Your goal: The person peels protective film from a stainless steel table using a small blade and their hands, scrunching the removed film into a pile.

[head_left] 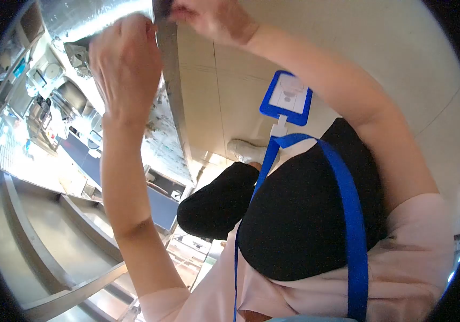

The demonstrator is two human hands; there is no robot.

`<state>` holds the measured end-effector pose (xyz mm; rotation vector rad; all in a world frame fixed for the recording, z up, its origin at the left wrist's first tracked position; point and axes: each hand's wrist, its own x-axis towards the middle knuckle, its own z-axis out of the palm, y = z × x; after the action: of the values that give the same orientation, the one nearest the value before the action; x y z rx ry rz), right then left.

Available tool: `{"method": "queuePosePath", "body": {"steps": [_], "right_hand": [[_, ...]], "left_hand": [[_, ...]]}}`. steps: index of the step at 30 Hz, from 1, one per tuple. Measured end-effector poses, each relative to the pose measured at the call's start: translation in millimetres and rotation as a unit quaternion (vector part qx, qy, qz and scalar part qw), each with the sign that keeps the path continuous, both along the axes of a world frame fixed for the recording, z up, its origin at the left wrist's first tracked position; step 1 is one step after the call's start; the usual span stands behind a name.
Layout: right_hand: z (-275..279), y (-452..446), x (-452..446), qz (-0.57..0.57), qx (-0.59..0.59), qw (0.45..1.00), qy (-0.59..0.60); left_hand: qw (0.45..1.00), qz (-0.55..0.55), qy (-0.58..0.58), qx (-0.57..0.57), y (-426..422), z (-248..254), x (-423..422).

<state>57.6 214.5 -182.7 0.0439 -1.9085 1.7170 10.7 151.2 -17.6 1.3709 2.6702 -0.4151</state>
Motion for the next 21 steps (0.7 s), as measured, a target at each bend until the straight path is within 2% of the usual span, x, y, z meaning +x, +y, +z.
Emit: {"method": "queuePosePath", "body": {"steps": [3, 5, 8, 10, 14, 17, 18, 21], "right_hand": [[8, 12, -2, -0.041, -0.031, 0.999, 0.008], [10, 7, 3, -0.027, -0.067, 0.997, -0.013], [3, -2, 9, -0.016, 0.042, 0.998, 0.038], [-2, -14, 18, 0.016, 0.021, 0.999, 0.039], [-7, -5, 9, 0.035, 0.028, 0.999, -0.002], [1, 25, -11, -0.042, -0.030, 0.998, 0.032], [0, 26, -9, -0.031, -0.030, 0.999, 0.026], [-6, 16, -1, -0.017, -0.026, 0.999, 0.023]], "left_hand": [[0.998, -0.049, -0.002, 0.044, 13, -3, -10], [0.999, -0.039, 0.005, 0.004, 2, -4, -3], [0.999, -0.001, 0.002, -0.041, -13, -2, 15], [0.998, 0.034, -0.023, -0.054, -22, -4, 23], [0.999, 0.008, 0.003, -0.044, -12, -6, 12], [1.000, -0.007, 0.008, -0.013, 19, -7, -7], [1.000, -0.025, 0.006, 0.003, 25, -7, -9], [0.997, 0.008, 0.014, -0.071, 7, -12, 0]]}}
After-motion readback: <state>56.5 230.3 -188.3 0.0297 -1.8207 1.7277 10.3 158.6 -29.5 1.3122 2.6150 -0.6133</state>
